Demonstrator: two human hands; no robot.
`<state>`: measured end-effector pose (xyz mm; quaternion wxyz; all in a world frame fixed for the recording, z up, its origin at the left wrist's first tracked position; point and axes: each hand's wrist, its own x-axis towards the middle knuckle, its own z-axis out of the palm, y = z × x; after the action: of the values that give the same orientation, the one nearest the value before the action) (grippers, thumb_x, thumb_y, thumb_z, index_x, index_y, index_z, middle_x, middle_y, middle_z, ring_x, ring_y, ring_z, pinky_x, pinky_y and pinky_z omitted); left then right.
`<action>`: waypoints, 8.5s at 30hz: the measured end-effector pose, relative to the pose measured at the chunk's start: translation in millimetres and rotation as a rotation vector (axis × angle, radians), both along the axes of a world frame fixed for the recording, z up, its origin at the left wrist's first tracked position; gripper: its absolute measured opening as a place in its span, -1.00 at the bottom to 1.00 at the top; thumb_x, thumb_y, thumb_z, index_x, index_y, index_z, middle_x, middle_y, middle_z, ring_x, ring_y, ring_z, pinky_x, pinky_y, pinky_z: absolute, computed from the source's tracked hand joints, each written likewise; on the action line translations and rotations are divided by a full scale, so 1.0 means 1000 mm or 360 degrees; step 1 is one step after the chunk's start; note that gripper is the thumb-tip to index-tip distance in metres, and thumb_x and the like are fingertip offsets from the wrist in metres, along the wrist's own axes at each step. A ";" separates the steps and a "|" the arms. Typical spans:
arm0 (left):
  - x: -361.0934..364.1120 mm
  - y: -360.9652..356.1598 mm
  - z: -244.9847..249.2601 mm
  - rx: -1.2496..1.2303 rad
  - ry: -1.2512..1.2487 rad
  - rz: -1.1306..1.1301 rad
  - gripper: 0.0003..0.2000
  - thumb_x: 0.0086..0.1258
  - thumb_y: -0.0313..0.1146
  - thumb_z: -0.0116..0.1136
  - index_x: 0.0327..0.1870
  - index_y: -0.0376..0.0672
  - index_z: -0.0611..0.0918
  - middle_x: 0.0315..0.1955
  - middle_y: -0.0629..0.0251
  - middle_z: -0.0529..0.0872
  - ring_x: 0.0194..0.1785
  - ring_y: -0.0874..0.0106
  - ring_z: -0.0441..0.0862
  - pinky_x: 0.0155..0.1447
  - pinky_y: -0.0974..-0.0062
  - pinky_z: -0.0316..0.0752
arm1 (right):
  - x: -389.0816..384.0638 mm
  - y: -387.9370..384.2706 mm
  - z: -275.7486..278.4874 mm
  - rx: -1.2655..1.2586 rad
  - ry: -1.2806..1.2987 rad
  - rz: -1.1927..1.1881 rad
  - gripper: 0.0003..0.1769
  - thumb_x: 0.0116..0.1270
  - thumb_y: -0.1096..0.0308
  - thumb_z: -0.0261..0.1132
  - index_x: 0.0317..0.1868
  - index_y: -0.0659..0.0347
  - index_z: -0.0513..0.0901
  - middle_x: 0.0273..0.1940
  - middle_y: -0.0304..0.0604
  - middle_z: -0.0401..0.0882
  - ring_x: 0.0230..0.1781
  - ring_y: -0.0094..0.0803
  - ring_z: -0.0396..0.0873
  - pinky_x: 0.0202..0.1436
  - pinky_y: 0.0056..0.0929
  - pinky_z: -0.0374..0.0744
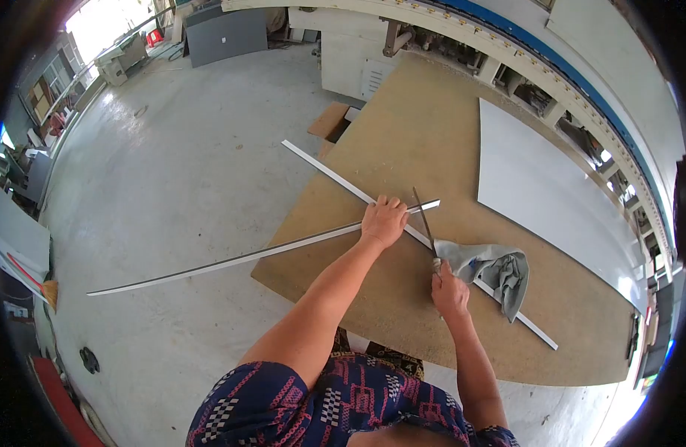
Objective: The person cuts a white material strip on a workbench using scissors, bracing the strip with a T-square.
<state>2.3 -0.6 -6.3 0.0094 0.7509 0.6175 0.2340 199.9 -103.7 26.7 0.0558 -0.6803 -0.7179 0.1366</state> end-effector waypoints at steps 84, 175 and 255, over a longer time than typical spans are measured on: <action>0.002 -0.001 0.001 0.0000 0.0018 -0.0015 -0.81 0.33 -0.15 0.01 -0.27 -0.05 0.55 -0.24 0.37 0.54 -0.05 0.29 0.47 -0.04 0.26 0.44 | 0.002 -0.002 -0.002 0.0056 0.0039 0.0024 -0.54 0.27 0.20 0.09 0.13 0.23 0.40 -0.38 0.15 0.62 -0.33 0.07 0.62 -0.25 0.00 0.53; 0.001 0.002 0.000 0.0014 0.0026 -0.0010 -0.82 0.32 -0.16 0.03 -0.29 -0.05 0.56 -0.24 0.38 0.54 -0.05 0.30 0.45 -0.07 0.28 0.43 | -0.015 0.042 -0.004 0.0083 0.0011 0.0054 -0.54 0.27 0.22 0.10 0.16 0.16 0.37 -0.34 0.18 0.62 -0.25 0.04 0.61 -0.18 -0.02 0.52; 0.002 0.000 0.002 -0.0004 0.0006 -0.0017 -0.81 0.32 -0.15 0.02 -0.28 -0.05 0.56 -0.23 0.37 0.54 -0.05 0.29 0.46 -0.05 0.27 0.43 | 0.001 0.003 -0.003 0.0014 0.0028 -0.0018 -0.54 0.27 0.21 0.10 0.15 0.19 0.38 -0.34 0.18 0.62 -0.28 0.11 0.60 -0.19 0.00 0.53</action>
<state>4.3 -1.0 -4.1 0.0104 0.7546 0.6138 0.2317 200.9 -100.9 24.1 0.0660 -0.6827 -0.7142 0.1392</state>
